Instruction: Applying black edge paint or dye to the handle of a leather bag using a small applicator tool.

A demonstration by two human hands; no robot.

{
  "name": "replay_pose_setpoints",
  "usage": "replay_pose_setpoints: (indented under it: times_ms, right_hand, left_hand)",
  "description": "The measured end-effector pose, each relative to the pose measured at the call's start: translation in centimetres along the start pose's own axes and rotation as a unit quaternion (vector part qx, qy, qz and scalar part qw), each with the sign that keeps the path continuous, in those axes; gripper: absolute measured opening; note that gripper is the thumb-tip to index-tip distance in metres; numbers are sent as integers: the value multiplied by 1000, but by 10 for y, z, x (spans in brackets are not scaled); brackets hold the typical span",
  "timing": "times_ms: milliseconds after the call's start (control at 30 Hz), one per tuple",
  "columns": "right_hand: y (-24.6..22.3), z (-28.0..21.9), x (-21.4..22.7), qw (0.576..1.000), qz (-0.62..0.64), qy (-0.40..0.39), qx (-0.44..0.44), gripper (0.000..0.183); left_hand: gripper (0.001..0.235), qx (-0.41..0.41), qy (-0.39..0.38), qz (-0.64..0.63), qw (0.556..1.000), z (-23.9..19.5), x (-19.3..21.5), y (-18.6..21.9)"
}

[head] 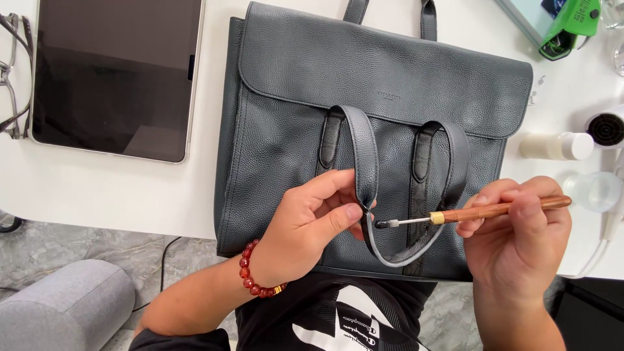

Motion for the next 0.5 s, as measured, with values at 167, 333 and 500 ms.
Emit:
replay_pose_setpoints:
  times_ms: [167,333,500]
  right_hand:
    - [-1,0,-4,1000,-12,-7,7,28]
    - [0,-3,-1,1000,-16,-14,9,28]
    - [-1,-2,-3,999,-41,-11,10,26]
  left_hand:
    - [36,-2,4,18,1000,-1,2,0]
    - [37,-6,18,42,999,-2,2,-1]
    - [37,-19,7,45,999,-3,1,3]
Point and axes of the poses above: each hand's wrist, its own z-axis towards the middle knuckle, its own x-axis out of the back of the hand, y = z × x, the point moved 4 cm from there along z, towards the middle knuckle, and after that the axes turned 12 degrees about x, right-handed, at the moved point
